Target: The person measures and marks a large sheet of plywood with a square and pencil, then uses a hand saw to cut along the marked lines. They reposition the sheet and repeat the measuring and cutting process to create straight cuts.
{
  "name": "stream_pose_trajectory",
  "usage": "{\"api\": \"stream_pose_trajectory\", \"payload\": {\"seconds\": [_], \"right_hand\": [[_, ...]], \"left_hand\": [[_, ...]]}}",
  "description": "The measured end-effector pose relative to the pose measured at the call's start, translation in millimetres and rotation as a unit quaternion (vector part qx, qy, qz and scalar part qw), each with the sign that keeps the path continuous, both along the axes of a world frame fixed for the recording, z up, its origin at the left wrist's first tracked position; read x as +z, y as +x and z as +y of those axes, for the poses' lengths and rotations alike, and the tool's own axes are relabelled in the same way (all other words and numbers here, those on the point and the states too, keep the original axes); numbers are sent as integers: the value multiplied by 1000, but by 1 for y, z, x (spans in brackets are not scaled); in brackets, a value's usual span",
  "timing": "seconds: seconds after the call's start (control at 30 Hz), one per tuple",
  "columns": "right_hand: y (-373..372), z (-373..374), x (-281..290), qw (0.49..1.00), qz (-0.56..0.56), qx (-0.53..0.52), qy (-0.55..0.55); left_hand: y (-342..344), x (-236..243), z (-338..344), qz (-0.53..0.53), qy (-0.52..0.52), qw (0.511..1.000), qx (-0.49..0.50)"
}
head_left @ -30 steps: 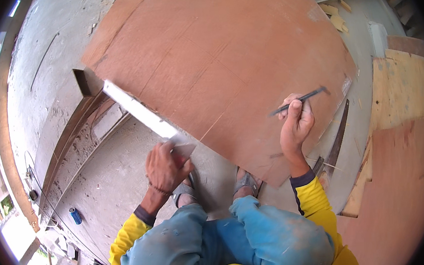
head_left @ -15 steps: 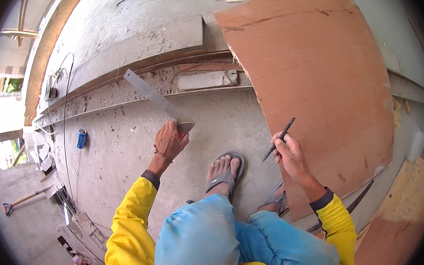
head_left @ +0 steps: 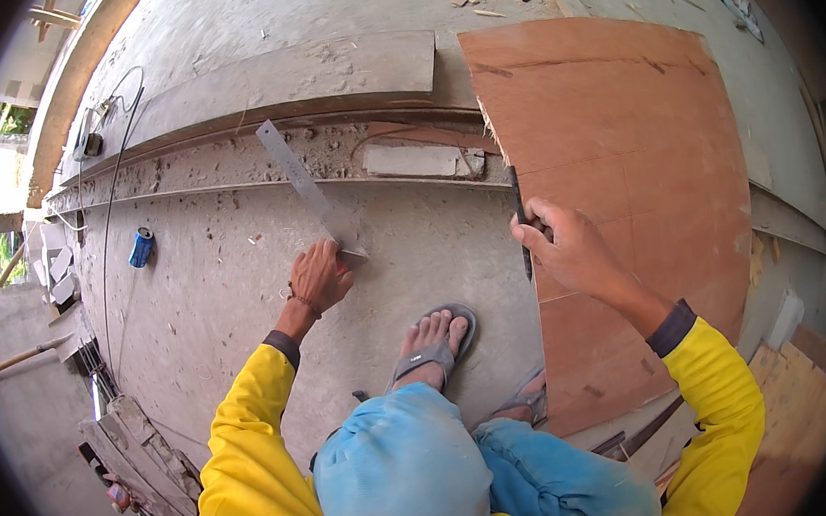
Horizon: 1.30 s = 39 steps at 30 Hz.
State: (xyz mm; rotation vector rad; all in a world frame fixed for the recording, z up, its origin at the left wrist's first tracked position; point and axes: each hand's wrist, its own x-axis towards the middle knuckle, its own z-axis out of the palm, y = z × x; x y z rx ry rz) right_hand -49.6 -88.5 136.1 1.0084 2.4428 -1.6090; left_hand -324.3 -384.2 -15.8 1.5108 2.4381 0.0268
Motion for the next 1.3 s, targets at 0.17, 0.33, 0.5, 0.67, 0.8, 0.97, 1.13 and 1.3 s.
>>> {"api": "stream_pose_trajectory", "payload": {"seconds": [0.17,0.33,0.5,0.67,0.8,0.97,1.13,1.3], "right_hand": [[-52,11,-27,997,22,10,68],[-116,20,-94,965,68,92,236],[-166,-1,-137,923,-27,123,364],[-140,-1,-122,930,58,34,360],[-62,14,-83,942,107,-81,309],[64,24,-77,890,-7,-248,383],[156,97,-95,864,-75,-259,426],[162,127,-95,895,-160,-198,366]], "left_hand": [[-10,-5,-11,-1,-8,1000,29],[-6,-12,-10,16,23,999,24],[29,4,-7,105,171,980,17],[80,22,33,-128,222,966,-19],[116,35,97,-291,205,934,7],[150,20,178,-477,184,854,95],[173,0,221,-590,123,762,238],[182,4,235,-549,271,769,186]]}}
